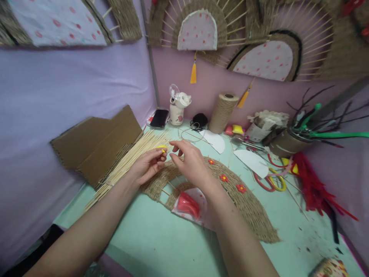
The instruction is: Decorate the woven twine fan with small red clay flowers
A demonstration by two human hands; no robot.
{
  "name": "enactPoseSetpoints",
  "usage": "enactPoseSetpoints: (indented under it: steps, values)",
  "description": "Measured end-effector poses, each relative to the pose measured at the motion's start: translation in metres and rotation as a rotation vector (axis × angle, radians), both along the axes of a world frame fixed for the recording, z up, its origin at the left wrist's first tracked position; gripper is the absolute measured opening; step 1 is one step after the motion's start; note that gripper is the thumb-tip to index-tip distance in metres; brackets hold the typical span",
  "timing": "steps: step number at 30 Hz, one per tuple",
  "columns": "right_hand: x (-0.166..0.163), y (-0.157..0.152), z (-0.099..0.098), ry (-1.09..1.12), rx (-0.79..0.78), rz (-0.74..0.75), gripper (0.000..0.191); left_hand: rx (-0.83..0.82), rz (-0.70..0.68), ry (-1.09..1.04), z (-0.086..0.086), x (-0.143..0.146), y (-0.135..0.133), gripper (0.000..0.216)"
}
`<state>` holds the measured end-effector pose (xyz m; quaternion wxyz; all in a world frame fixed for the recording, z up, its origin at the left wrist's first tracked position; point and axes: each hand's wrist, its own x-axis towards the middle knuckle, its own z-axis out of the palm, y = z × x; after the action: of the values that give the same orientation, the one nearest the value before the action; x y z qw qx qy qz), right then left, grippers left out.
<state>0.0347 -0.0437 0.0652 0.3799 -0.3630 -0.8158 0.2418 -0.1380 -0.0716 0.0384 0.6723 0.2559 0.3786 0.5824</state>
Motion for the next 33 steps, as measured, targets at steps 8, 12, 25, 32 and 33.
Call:
enactPoseSetpoints:
  steps: [8,12,25,32,33]
  values:
    - [0.010,0.008,0.004,0.002,0.027,-0.055,0.018,0.030,0.038,-0.016,0.000,0.003,-0.001,0.022]
    - [0.011,0.009,0.002,-0.012,0.028,-0.058,0.018,0.040,0.027,-0.019,-0.003,0.003,0.001,0.027]
    - [0.027,0.008,0.019,-0.011,0.071,-0.154,0.018,0.056,0.028,-0.055,-0.003,-0.002,0.003,0.033]
    - [0.028,0.009,0.020,-0.028,0.050,-0.132,0.016,0.015,0.021,0.005,-0.006,0.000,0.002,0.037]
    - [0.027,0.009,0.019,-0.033,0.047,-0.128,0.016,0.016,0.023,0.018,-0.006,0.001,0.002,0.038]
